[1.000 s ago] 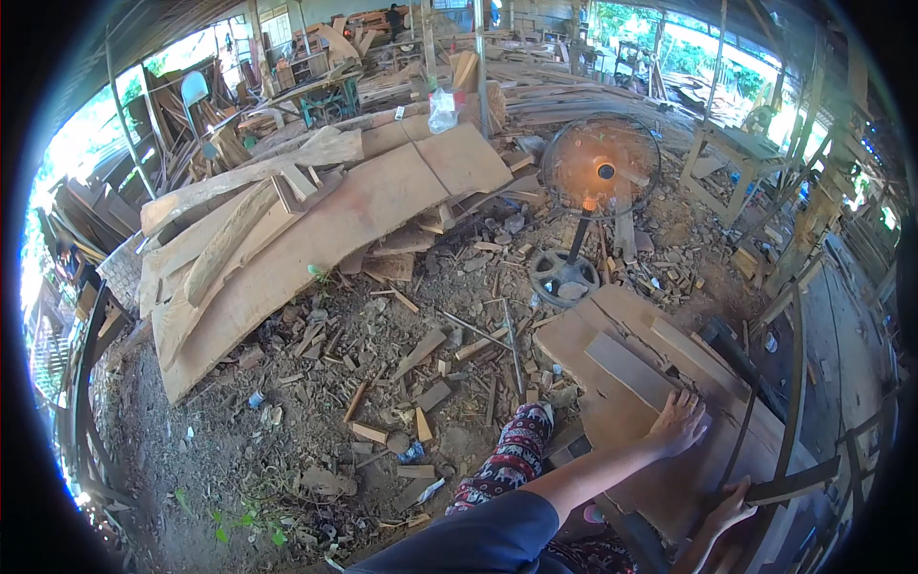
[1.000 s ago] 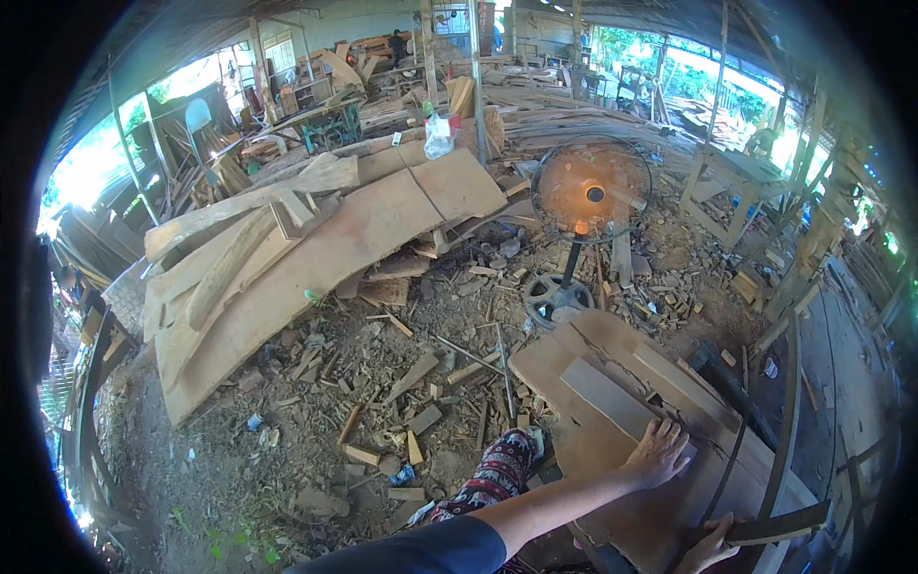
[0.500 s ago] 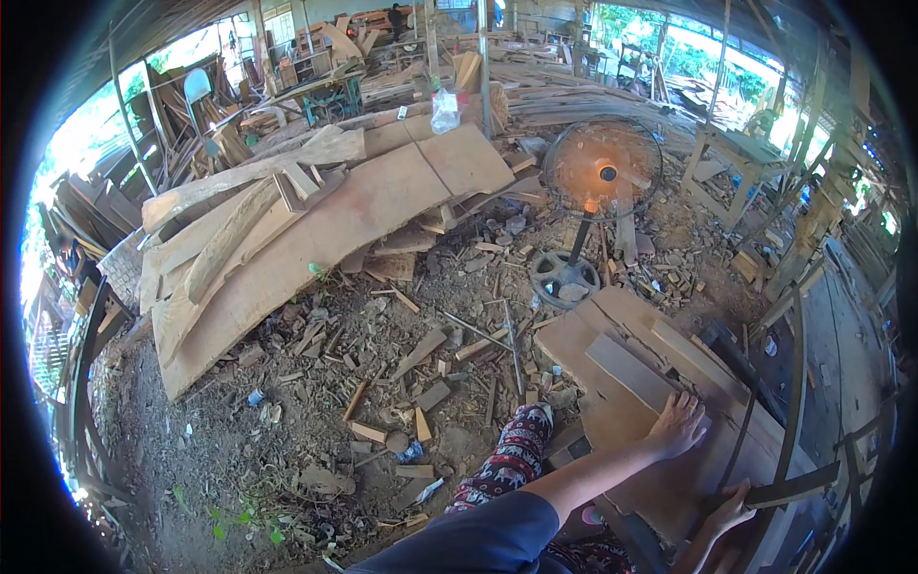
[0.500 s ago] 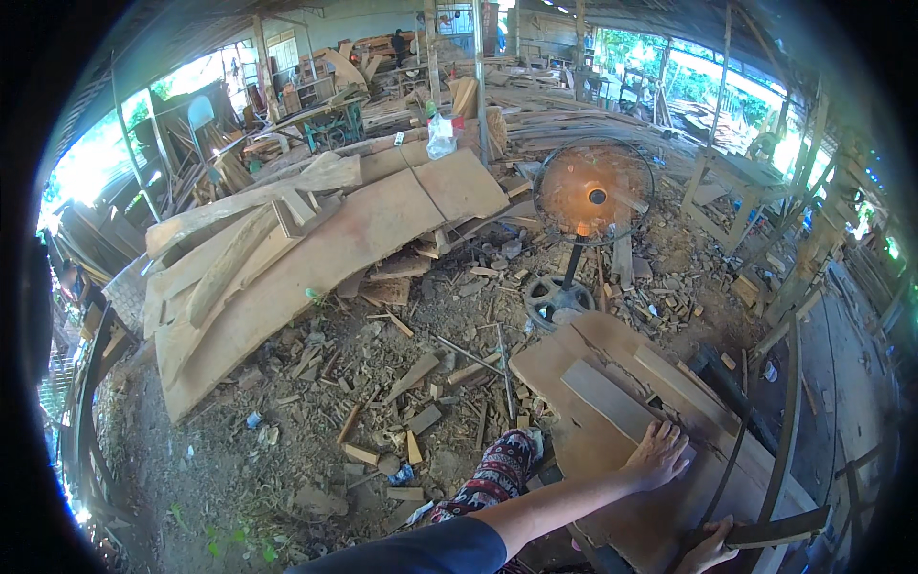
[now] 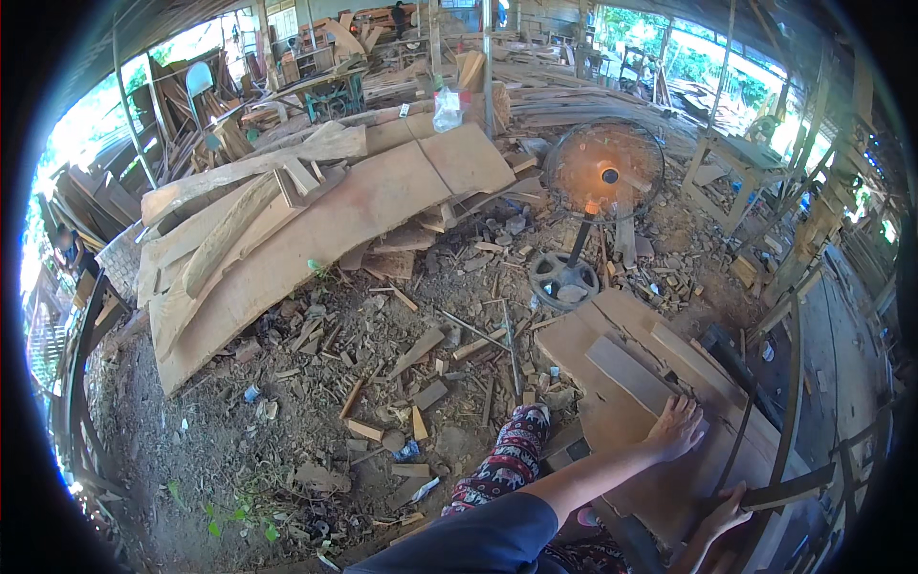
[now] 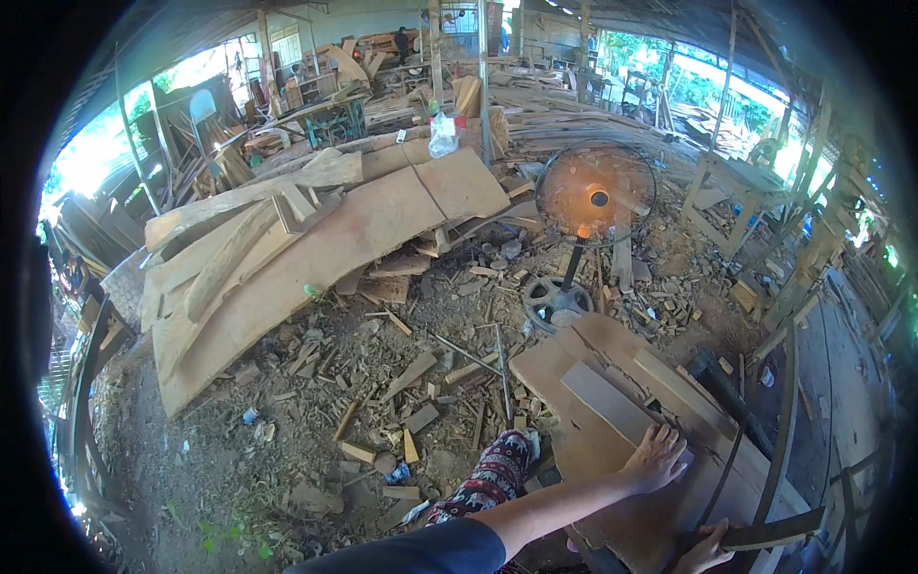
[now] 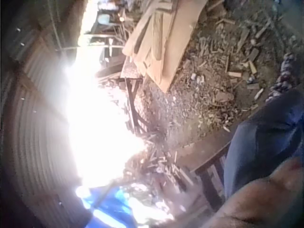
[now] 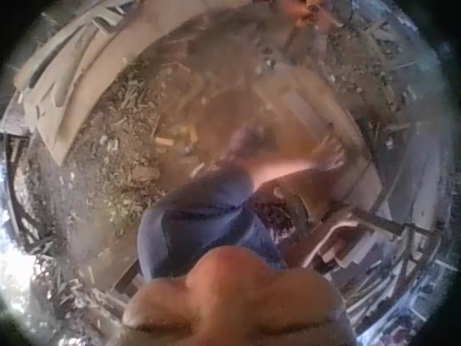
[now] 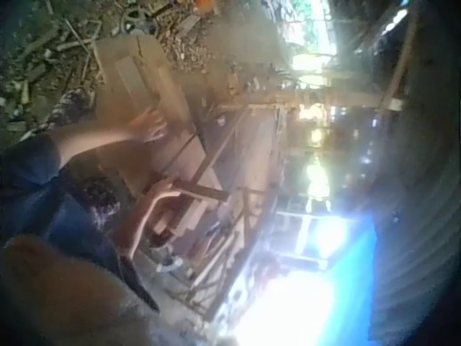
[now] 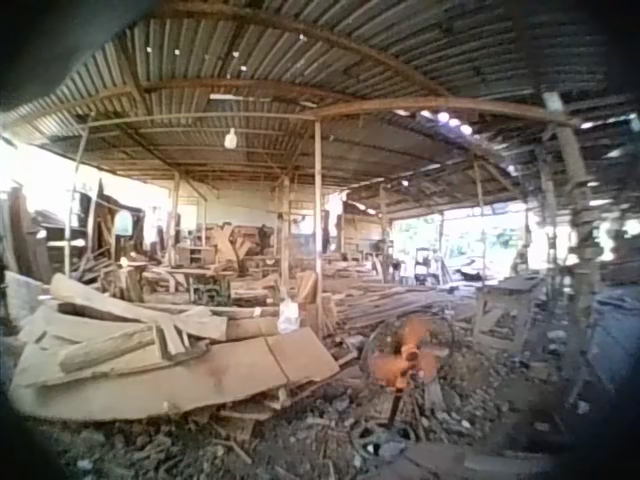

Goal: The person cuts a wooden board on a workbench using a wooden frame saw, repeatedly sawing into the wood while holding the board in place by hand.

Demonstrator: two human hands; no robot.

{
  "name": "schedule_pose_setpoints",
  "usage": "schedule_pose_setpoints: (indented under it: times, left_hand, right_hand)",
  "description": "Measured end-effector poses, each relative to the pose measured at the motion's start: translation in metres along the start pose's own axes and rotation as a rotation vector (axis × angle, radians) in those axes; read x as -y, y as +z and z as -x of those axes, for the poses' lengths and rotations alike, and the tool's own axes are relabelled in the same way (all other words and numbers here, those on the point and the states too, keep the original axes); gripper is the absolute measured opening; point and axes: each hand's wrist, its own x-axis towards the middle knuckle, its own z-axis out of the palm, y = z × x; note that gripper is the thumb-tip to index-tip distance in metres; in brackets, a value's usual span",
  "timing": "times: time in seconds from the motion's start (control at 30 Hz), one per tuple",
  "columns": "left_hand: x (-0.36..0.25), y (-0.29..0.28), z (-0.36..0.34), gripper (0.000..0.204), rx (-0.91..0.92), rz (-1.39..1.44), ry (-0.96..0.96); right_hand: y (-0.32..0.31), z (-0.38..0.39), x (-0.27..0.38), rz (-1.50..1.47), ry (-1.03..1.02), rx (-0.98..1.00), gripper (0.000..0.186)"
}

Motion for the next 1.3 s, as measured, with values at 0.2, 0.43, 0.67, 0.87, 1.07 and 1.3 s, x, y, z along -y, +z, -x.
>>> schedule_pose_setpoints:
  times: [0.2,0.43,0.67,0.87,1.07,1.3]
  left_hand:
    - [0.001,0.004,0.000,0.051,-0.024,0.012,0.002]
    - [-0.001,0.003,-0.001,0.052,-0.026,0.033,0.007]
    - [0.002,0.005,-0.001,0.050,-0.063,0.024,-0.005]
    - [0.002,0.003,0.001,0.052,-0.034,0.031,-0.007]
    - [-0.002,0.004,0.004,0.052,-0.009,0.024,-0.003]
    - [0.000,0.039,-0.011,0.014,-0.587,0.250,0.164]
  right_hand:
    - [0.000,0.001,0.002,0.069,0.023,-0.015,0.035]
    - [-0.007,-0.005,-0.021,0.057,0.004,-0.043,0.037]
    - [0.005,0.001,0.008,0.007,0.026,-0.035,0.036]
    - [0.003,0.000,0.000,-0.009,0.039,-0.036,0.031]
    - [-0.015,-0.005,-0.031,0.049,-0.003,-0.025,0.029]
    - [-0.004,0.002,-0.002,0.121,0.104,-0.022,0.024]
